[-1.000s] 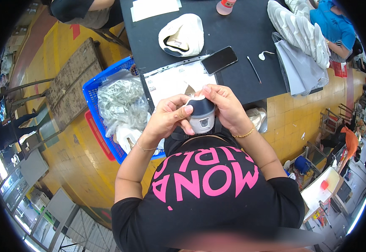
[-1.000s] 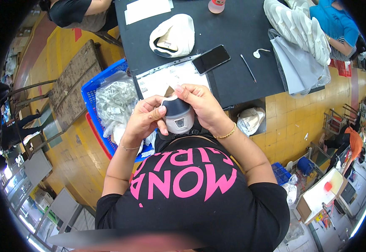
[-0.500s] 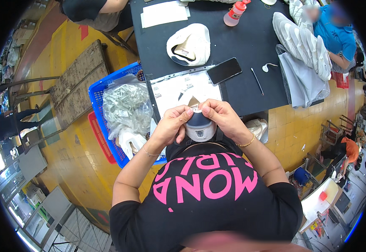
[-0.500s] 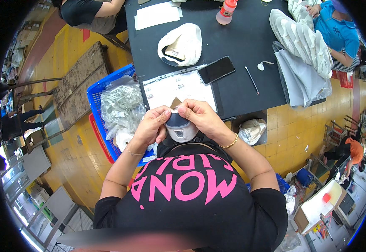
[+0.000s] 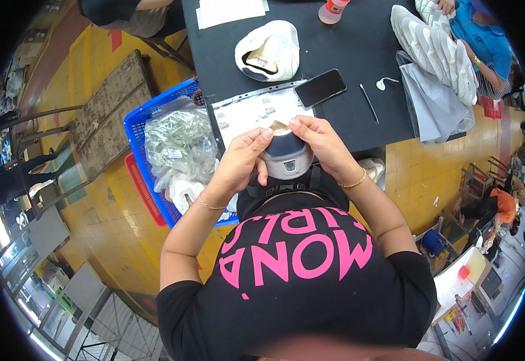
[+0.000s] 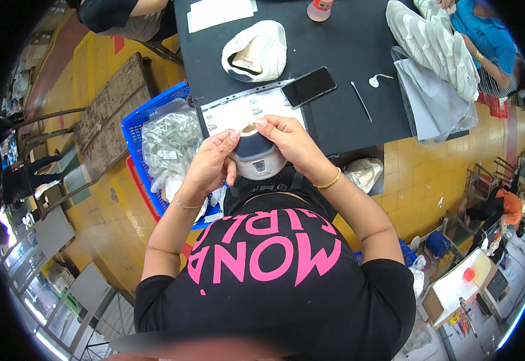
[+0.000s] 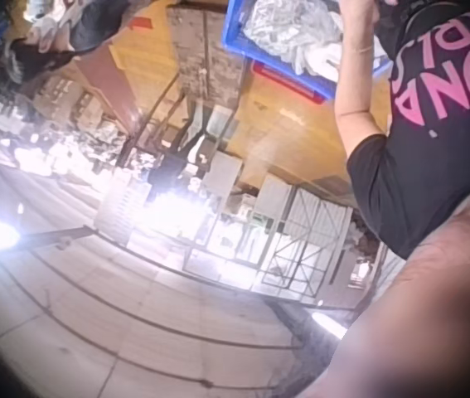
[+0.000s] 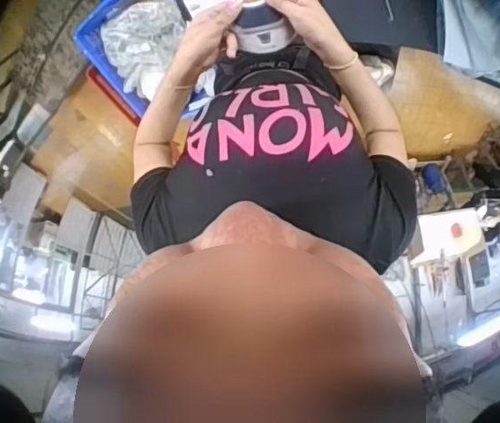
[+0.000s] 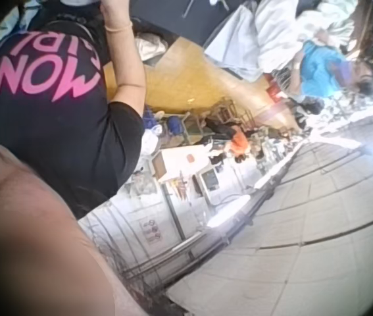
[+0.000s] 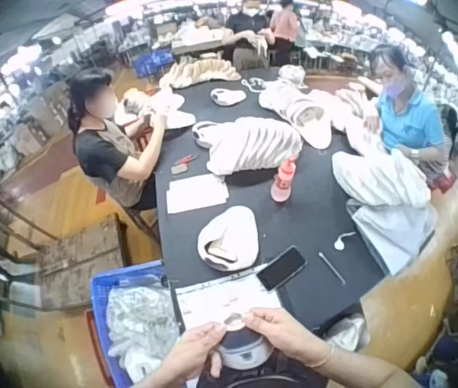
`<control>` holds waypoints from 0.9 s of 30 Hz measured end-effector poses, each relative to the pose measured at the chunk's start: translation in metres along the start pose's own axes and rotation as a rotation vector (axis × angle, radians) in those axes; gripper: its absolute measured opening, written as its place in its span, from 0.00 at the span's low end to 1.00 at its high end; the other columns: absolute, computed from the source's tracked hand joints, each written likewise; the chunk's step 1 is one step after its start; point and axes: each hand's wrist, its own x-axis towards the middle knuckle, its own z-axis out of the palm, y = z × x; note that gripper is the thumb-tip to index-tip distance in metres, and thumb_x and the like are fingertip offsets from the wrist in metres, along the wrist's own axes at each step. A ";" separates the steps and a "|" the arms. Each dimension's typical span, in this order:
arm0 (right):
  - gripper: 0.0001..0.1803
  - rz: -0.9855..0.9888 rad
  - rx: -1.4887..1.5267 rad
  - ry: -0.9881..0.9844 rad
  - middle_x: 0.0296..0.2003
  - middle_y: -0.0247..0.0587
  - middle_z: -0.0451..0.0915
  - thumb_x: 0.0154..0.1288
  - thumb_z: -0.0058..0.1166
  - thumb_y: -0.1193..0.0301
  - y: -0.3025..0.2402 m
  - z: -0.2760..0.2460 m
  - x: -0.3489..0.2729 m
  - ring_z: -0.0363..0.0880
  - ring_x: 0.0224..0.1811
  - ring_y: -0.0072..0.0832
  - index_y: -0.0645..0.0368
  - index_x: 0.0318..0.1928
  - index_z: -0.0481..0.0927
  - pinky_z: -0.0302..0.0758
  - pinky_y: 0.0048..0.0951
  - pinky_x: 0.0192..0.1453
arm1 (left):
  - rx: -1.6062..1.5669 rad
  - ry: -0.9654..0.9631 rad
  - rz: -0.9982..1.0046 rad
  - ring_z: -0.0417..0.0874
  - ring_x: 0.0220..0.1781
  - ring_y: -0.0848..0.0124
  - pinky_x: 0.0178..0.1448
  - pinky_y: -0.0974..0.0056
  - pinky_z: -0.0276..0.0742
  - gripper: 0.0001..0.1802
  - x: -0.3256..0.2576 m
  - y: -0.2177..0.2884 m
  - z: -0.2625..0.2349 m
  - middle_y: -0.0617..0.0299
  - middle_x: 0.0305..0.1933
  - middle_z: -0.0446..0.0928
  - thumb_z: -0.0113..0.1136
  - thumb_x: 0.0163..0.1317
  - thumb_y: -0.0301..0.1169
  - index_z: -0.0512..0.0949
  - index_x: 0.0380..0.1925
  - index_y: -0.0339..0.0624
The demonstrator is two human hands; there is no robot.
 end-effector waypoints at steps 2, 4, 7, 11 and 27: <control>0.16 0.034 0.114 0.008 0.32 0.25 0.78 0.73 0.47 0.61 0.008 0.000 0.002 0.71 0.35 0.11 0.62 0.40 0.79 0.69 0.17 0.42 | -0.037 -0.018 0.017 0.71 0.09 0.77 0.10 0.75 0.63 0.19 0.001 -0.002 0.000 0.60 0.32 0.79 0.48 0.72 0.42 0.75 0.44 0.35; 0.16 0.012 0.111 0.055 0.33 0.26 0.78 0.74 0.46 0.61 0.015 -0.001 0.005 0.71 0.36 0.12 0.63 0.41 0.79 0.70 0.17 0.43 | 0.023 0.015 0.042 0.69 0.08 0.77 0.09 0.75 0.61 0.19 0.003 -0.002 -0.001 0.62 0.27 0.78 0.48 0.72 0.42 0.75 0.43 0.35; 0.16 -0.150 -0.144 0.099 0.34 0.27 0.77 0.74 0.44 0.61 0.020 -0.001 0.010 0.70 0.38 0.13 0.61 0.37 0.77 0.68 0.19 0.46 | 0.160 0.096 0.135 0.68 0.07 0.79 0.10 0.75 0.61 0.19 0.004 -0.006 0.002 0.64 0.26 0.76 0.49 0.72 0.43 0.75 0.41 0.35; 0.21 -0.324 -0.532 0.120 0.23 0.30 0.77 0.56 0.68 0.56 0.019 -0.001 0.014 0.70 0.30 0.11 0.61 0.27 0.76 0.69 0.19 0.33 | 0.221 0.129 0.119 0.70 0.08 0.78 0.09 0.75 0.63 0.17 0.007 -0.012 -0.001 0.64 0.26 0.74 0.47 0.73 0.41 0.73 0.38 0.37; 0.19 -0.114 -0.124 -0.016 0.26 0.23 0.74 0.74 0.46 0.58 0.016 0.005 0.010 0.66 0.30 0.10 0.58 0.30 0.77 0.65 0.15 0.36 | 0.219 0.031 0.126 0.60 0.06 0.83 0.09 0.75 0.51 0.16 0.005 -0.018 -0.017 0.69 0.18 0.71 0.56 0.68 0.42 0.74 0.39 0.40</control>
